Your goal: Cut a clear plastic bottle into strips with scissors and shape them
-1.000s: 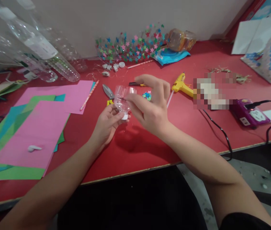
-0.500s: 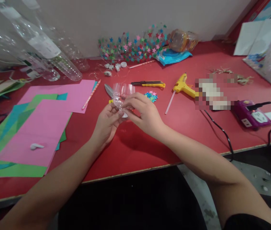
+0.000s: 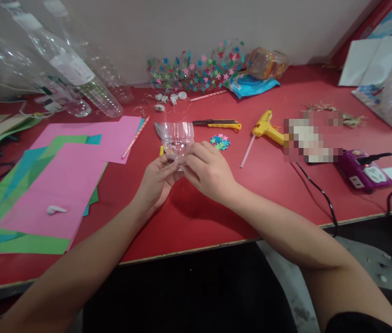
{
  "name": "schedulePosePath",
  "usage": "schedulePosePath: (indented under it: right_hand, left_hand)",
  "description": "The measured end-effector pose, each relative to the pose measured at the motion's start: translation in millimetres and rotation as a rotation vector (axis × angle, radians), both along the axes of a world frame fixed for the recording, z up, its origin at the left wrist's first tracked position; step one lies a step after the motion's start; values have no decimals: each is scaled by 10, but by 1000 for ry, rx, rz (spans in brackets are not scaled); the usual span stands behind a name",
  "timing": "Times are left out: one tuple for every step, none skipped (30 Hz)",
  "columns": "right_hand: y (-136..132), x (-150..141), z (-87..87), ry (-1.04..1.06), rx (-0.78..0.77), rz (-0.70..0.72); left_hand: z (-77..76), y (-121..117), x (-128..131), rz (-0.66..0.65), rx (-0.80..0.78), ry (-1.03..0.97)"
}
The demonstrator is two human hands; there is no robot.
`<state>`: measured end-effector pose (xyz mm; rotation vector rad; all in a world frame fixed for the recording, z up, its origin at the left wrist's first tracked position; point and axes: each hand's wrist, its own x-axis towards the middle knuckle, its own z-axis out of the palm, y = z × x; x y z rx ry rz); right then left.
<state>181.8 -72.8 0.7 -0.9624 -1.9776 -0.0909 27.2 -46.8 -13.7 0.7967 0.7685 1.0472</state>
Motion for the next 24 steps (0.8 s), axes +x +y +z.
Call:
schedulePosePath:
  right_hand:
    - [7, -4, -11, -9, -11, 4]
    - [14, -8, -18, -18, -26, 8]
    - [20, -10, -22, -28, -38, 12]
    - [26, -10, -22, -39, -47, 13]
    - [29, -8, -18, -47, -53, 13]
    - [31, -3, -11, -47, -54, 10]
    - [31, 4, -2, -36, -51, 5]
    - [29, 12, 7, -13, -42, -2]
    - [27, 20, 16, 14, -35, -10]
    - [23, 28, 22, 40, -33, -20]
    - [20, 33, 26, 59, -33, -31]
    - [16, 35, 29, 66, -35, -39]
    - [12, 35, 29, 64, -41, -44]
    - [8, 32, 28, 57, -45, -45]
    - [4, 28, 27, 50, -44, -44]
    - [1, 23, 26, 45, -42, -42]
    - [-3, 19, 26, 42, -41, -40]
    - [-6, 15, 26, 40, -44, -41]
    - [-8, 14, 27, 40, -49, -43]
    - [-10, 13, 29, 39, -56, -45]
    - [-11, 14, 31, 42, -61, -45]
    - [-12, 16, 33, 46, -64, -43]
    - [-12, 18, 37, 52, -61, -42]
    - [-13, 21, 40, 59, -55, -40]
  left_hand:
    - [-6, 5, -5, 0, -2, 0]
    - [-14, 9, -9, 2, -4, 4]
    - [-23, 14, -12, 4, -6, 11]
    - [-31, 17, -13, 4, -7, 20]
    - [-37, 19, -12, 5, -5, 30]
    - [-39, 21, -9, 9, -1, 43]
    - [-37, 21, -4, 14, 5, 55]
    - [-32, 20, 3, 19, 15, 66]
    - [-24, 18, 11, 21, 27, 77]
    - [-15, 15, 19, 21, 38, 85]
    - [-7, 12, 26, 17, 48, 89]
    - [0, 9, 31, 10, 56, 89]
    - [4, 6, 34, 4, 61, 86]
    - [4, 3, 35, 0, 64, 80]
    - [2, 2, 34, -4, 66, 72]
    - [-2, 0, 32, -7, 70, 65]
    - [-7, -1, 29, -10, 77, 60]
    - [-12, -2, 26, -13, 84, 59]
    - [-16, -4, 24, -18, 89, 62]
    - [-18, -5, 21, -26, 90, 67]
    - [-19, -5, 19, -34, 86, 72]
    - [-17, -5, 17, -39, 77, 75]
    - [-14, -5, 15, -41, 65, 73]
    - [-9, -3, 12, -41, 51, 67]
